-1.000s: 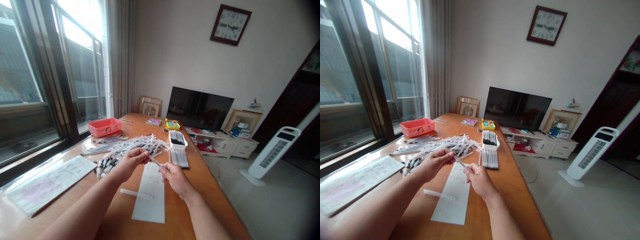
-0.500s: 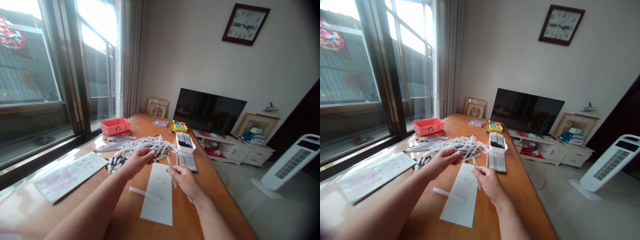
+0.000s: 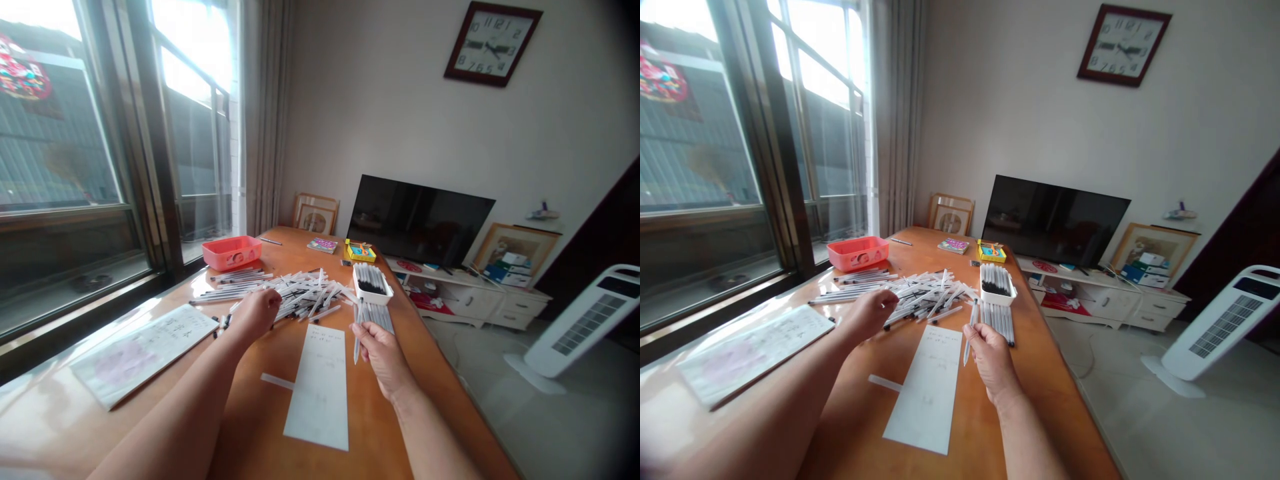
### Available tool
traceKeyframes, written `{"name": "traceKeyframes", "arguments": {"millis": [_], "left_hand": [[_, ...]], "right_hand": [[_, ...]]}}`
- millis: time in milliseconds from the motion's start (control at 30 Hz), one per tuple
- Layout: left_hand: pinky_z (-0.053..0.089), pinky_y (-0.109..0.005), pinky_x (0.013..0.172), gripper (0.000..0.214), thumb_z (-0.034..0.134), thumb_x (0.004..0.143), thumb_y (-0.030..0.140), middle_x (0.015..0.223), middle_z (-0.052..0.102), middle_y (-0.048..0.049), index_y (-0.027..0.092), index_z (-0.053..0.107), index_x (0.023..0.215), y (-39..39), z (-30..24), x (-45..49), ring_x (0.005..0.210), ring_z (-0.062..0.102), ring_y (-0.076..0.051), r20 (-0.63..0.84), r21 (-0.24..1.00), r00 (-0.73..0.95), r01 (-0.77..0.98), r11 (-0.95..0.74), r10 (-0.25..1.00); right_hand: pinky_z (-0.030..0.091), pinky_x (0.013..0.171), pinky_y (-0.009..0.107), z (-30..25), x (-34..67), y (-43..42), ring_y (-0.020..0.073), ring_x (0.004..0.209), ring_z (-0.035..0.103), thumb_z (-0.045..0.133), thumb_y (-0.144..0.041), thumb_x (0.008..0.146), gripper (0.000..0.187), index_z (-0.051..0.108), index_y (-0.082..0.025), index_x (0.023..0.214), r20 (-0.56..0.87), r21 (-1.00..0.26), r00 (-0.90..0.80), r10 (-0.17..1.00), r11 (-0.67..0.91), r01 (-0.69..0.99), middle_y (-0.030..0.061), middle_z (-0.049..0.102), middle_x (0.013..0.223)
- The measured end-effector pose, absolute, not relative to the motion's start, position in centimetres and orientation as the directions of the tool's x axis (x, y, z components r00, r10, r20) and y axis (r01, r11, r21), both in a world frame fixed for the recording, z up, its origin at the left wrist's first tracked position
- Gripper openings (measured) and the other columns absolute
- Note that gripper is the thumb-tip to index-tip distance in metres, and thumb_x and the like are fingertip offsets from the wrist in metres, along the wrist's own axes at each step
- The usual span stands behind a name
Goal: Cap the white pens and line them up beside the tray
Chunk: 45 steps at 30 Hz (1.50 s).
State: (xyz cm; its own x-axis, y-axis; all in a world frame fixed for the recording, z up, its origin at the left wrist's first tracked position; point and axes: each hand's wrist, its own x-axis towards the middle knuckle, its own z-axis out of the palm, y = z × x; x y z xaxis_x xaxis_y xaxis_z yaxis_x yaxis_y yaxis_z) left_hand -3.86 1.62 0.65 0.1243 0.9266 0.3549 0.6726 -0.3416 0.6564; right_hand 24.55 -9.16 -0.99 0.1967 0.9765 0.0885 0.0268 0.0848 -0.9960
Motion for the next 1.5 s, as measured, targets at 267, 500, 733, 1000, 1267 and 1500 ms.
{"name": "traceKeyframes", "arguments": {"millis": [267,500,733,1000,1267,1500], "left_hand": [[0.017,-0.059,0.113,0.044,0.048,0.091,0.027,0.152,0.049,-0.0041,0.037,0.065,0.130,0.7,-1.5,0.3,0.145,0.026,-0.039,0.342,0.170,0.442,0.839,-0.518,0.829],[0.015,-0.057,0.115,0.028,0.053,0.084,0.021,0.144,0.055,-0.0038,0.030,0.076,0.098,0.3,-0.9,0.3,0.142,0.029,-0.037,0.353,0.128,0.422,0.862,-0.490,0.835],[0.037,-0.045,0.089,0.019,0.056,0.083,0.032,0.100,0.067,-0.0110,0.027,0.074,0.087,-0.5,0.4,0.5,0.102,0.052,-0.032,0.313,0.181,0.350,0.891,-0.417,0.883],[0.038,-0.041,0.083,0.022,0.051,0.086,0.028,0.093,0.067,-0.0121,0.022,0.071,0.078,-0.4,0.1,0.8,0.096,0.056,-0.030,0.316,0.183,0.331,0.898,-0.399,0.889],[0.037,-0.028,0.063,0.022,0.050,0.092,0.037,0.078,0.068,-0.0032,0.025,0.067,0.090,-1.8,0.4,2.5,0.069,0.057,-0.019,0.381,0.615,0.506,0.487,-0.621,0.774],[0.039,-0.026,0.060,0.022,0.058,0.086,0.040,0.070,0.062,-0.0009,0.022,0.070,0.087,-2.6,0.2,3.5,0.064,0.051,-0.016,0.361,0.776,0.529,0.286,-0.562,0.768]], "right_hand": [[0.026,0.054,0.027,-0.7,24.6,-9.2,0.0117,0.056,0.032,0.068,-0.058,0.082,0.040,0.060,-0.019,0.075,0.109,-0.994,0.187,0.976,0.103,0.039,-0.0059,0.040,0.057],[0.024,0.054,0.027,-0.5,24.5,-9.3,0.0111,0.055,0.030,0.068,-0.058,0.083,0.040,0.060,-0.019,0.075,0.126,-0.992,0.209,0.970,0.122,0.032,-0.0071,0.038,0.056],[0.023,0.054,0.027,-0.5,24.5,-9.3,0.0112,0.056,0.031,0.069,-0.057,0.082,0.039,0.061,-0.019,0.077,0.124,-0.992,0.212,0.969,0.125,0.010,-0.0068,0.039,0.057],[0.029,0.052,0.026,-0.2,24.4,-9.4,0.0104,0.052,0.036,0.071,-0.057,0.080,0.039,0.061,-0.019,0.075,0.124,-0.991,0.236,0.964,0.134,-0.026,-0.0065,0.045,0.055],[0.053,0.073,0.033,0.4,24.2,-9.5,0.0167,0.075,0.066,0.079,-0.044,0.077,0.035,0.062,-0.019,0.093,0.082,-0.943,0.252,0.964,0.157,-0.295,0.0028,0.068,0.084],[0.050,0.069,0.029,0.8,24.0,-9.6,0.0206,0.086,0.069,0.078,-0.047,0.078,0.036,0.064,-0.018,0.094,0.150,-0.945,0.282,0.948,0.221,-0.243,0.0063,0.070,0.094]]}}
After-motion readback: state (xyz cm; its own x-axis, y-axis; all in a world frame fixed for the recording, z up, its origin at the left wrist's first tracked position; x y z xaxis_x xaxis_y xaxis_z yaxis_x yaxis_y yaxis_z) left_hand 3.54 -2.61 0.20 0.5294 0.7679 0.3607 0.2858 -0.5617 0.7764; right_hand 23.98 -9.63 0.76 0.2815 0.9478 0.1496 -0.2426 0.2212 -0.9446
